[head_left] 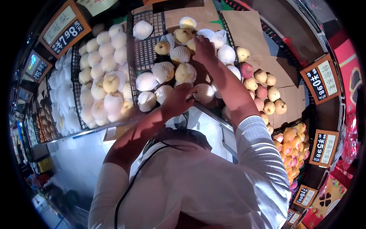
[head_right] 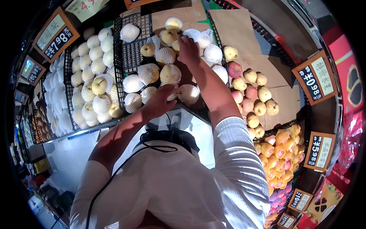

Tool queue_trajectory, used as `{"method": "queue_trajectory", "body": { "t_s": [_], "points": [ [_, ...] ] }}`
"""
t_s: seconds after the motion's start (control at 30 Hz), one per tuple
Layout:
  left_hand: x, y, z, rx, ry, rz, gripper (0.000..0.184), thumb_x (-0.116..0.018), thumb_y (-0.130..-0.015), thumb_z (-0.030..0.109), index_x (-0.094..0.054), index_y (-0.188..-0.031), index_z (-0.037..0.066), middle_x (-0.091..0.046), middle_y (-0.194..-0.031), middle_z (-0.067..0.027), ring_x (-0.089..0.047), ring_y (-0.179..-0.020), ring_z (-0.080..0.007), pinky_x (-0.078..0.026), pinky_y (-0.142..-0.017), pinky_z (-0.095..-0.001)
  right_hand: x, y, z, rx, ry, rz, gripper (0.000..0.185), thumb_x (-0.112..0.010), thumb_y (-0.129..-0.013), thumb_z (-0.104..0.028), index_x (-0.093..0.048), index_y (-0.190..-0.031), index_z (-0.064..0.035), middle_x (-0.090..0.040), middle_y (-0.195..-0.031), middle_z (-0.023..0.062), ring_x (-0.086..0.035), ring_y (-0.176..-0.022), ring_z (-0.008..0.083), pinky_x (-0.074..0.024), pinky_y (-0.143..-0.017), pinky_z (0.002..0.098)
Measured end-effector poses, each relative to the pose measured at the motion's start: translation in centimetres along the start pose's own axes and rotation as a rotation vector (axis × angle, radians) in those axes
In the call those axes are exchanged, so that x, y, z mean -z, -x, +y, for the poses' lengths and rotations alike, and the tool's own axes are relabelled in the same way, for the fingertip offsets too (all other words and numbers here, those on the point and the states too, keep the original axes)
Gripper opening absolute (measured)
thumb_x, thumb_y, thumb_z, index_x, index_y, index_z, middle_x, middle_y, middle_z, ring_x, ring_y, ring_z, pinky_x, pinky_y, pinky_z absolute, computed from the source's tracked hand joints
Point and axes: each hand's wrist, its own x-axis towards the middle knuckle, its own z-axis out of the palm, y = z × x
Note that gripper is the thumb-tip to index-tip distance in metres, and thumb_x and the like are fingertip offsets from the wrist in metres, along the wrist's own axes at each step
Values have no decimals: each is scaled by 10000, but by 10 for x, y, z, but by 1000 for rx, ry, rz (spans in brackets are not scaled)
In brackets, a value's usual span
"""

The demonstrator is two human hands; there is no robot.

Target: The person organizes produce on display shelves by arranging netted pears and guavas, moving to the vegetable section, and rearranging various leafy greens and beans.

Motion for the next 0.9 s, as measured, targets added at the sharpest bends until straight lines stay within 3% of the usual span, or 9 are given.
{"method": "queue_trajectory", "body": {
  "t_s": [0.1,0.2,0.3,0.4,0.43,0.57,0.67,0.8,0.9],
  "points": [
    [18,5,2,99,137,23,344,-711,-883,143,-681,-1196,1,-697,-1146,-188,-707,-1020,-337,-546,-906,-383,-17,2,-4,-97,-31,-9,945,-937,-603,-262,-488,-1410,-59,-548,-1344,154,-567,-1225,356,-493,-1022,468],
    [30,9,-6,159,153,15,312,-695,-900,151,-696,-1174,2,-709,-1117,-182,-726,-952,-323,-557,-855,-373,-15,16,4,-123,-127,59,892,-949,-589,-297,-517,-1313,-7,-555,-1281,169,-554,-1202,344,-455,-1066,392],
    [34,18,-14,128,138,90,303,-686,-914,161,-704,-1171,1,-723,-1101,-178,-731,-952,-302,-562,-859,-375,-2,32,23,-55,-366,27,891,-965,-595,-351,-510,-1264,23,-577,-1167,181,-558,-1142,307,-453,-1047,373],
    [35,19,-15,200,158,57,306,-683,-928,170,-703,-1183,3,-730,-1108,-177,-731,-974,-286,-565,-874,-372,16,37,37,-259,-668,-225,916,-967,-591,-398,-504,-1265,15,-574,-1198,199,-564,-1156,312,-463,-1041,393],
    [33,18,-17,215,155,47,303,-680,-940,183,-706,-1185,6,-740,-1099,-167,-732,-986,-279,-567,-880,-365,5,38,44,-193,-689,-145,982,-967,-570,-428,-515,-1327,4,-574,-1280,229,-564,-1227,357,-461,-1077,423],
    [25,3,-21,199,162,35,300,-690,-946,188,-711,-1188,13,-749,-1058,-141,-728,-927,-241,-569,-833,-347,-26,32,50,-14,-339,-270,1105,-972,-528,-413,-505,-1457,-39,-525,-1440,270,-507,-1344,423,-399,-1176,444],
    [20,-6,-22,225,165,37,290,-692,-950,183,-712,-1186,15,-752,-1023,-127,-716,-878,-212,-566,-798,-336,-31,43,44,47,-371,-84,1064,-970,-535,-362,-513,-1440,-39,-542,-1427,259,-493,-1357,419,-398,-1175,435],
    [19,-11,-31,195,171,61,280,-697,-954,179,-710,-1177,12,-748,-981,-112,-700,-838,-186,-560,-779,-326,-10,55,39,-39,-466,-192,964,-947,-569,-262,-519,-1389,11,-645,-1266,268,-621,-1184,437,-511,-1035,448],
    [19,-13,-37,239,246,33,323,-703,-958,161,-672,-1236,0,-736,-978,-101,-697,-862,-161,-560,-788,-315,14,71,48,206,-257,-234,569,-831,-713,-174,-660,-1221,19,-729,-1062,211,-718,-951,391,-581,-868,434]
  ]
}}
